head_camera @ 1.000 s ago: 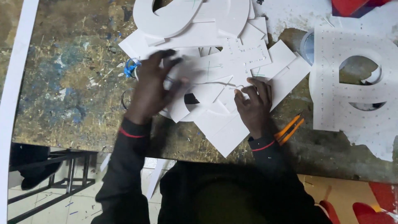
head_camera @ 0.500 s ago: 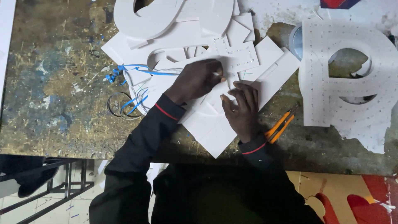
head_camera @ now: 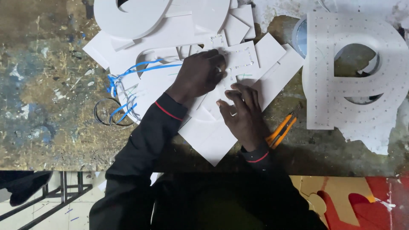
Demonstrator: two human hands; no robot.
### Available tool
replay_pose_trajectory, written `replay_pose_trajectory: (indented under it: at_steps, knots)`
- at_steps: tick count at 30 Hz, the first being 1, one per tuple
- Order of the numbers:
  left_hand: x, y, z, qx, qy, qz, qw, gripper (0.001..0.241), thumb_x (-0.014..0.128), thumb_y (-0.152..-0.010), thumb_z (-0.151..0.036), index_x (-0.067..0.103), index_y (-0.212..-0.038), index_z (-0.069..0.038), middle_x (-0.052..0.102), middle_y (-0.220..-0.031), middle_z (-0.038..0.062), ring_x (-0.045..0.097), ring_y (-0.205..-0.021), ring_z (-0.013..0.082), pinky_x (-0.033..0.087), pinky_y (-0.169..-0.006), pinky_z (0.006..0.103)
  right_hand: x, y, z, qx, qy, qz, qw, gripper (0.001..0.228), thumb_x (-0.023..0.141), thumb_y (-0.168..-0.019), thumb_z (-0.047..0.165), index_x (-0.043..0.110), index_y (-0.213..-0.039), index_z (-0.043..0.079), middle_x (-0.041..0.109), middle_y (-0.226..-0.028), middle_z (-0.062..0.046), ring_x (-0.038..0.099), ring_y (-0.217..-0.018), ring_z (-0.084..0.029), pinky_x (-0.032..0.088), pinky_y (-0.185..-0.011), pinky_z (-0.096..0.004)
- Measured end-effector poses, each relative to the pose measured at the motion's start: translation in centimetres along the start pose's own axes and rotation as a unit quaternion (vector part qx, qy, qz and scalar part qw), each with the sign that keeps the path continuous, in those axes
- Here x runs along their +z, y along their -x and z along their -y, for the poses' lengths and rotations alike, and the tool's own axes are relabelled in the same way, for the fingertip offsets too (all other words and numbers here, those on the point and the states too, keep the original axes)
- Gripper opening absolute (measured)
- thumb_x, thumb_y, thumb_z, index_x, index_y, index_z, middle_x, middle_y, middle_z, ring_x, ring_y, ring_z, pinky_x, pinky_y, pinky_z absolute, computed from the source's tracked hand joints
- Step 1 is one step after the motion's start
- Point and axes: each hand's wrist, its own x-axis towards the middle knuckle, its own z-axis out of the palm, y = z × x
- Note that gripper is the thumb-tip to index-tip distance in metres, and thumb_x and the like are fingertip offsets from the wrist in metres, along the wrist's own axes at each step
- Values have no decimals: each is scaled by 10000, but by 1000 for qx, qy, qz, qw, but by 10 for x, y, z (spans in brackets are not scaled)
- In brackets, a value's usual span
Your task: Applying LED light strips to the back of sign letters by unrolling the strip and pressing modules onto the surface.
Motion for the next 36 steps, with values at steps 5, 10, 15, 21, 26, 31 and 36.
replay_pose_trajectory:
  at_steps: [5,10,15,21,26,31,36]
  knots:
    - [-5,0,3,-9,17,-2,1000,362,809,-970,-134,754,-1326,-100,756,-1120,159,786,-979,473,636,-805,632,6,-6,-4,21,40,23,999,382,874,-1017,258,747,-1319,61,676,-1248,-146,700,-1145,-378,590,-987,-502]
    - [-7,8,7,24,66,-6,998,395,749,-996,-45,683,-1381,-110,715,-1149,180,772,-996,510,612,-798,654,6,-11,-4,-3,52,48,997,397,852,-940,135,761,-1318,56,653,-1205,-129,656,-1078,-356,548,-938,-469]
    - [10,20,2,39,27,-38,998,321,697,-1027,0,692,-1322,-125,683,-1120,150,755,-1004,477,591,-811,584,10,-10,-3,7,80,46,996,539,833,-893,155,721,-1411,59,633,-1206,-148,631,-1078,-387,538,-942,-505]
    - [31,31,10,44,-50,-103,992,169,636,-1095,-102,756,-1204,-150,645,-1056,87,696,-994,361,543,-822,471,16,-3,-11,14,97,50,994,746,835,-827,176,680,-1553,106,585,-1204,-146,579,-1050,-384,515,-948,-522]
    - [31,31,8,29,-84,-156,984,132,644,-1138,-182,772,-1141,-149,628,-999,55,662,-975,303,528,-830,438,23,1,-18,21,63,39,997,756,842,-811,177,700,-1552,127,570,-1226,-123,567,-1054,-365,502,-938,-510]
    - [39,32,9,21,-91,-190,977,158,642,-1141,-229,762,-1079,-147,591,-1003,37,627,-989,286,504,-852,426,24,3,-21,34,49,38,997,768,852,-812,176,709,-1567,180,571,-1219,-107,560,-1076,-363,491,-963,-527]
    - [36,39,7,37,-95,-186,977,152,695,-1133,-215,782,-1038,-135,603,-986,55,636,-986,312,512,-855,444,23,4,-21,40,35,36,998,751,846,-818,181,717,-1557,185,569,-1220,-97,564,-1061,-349,493,-945,-516]
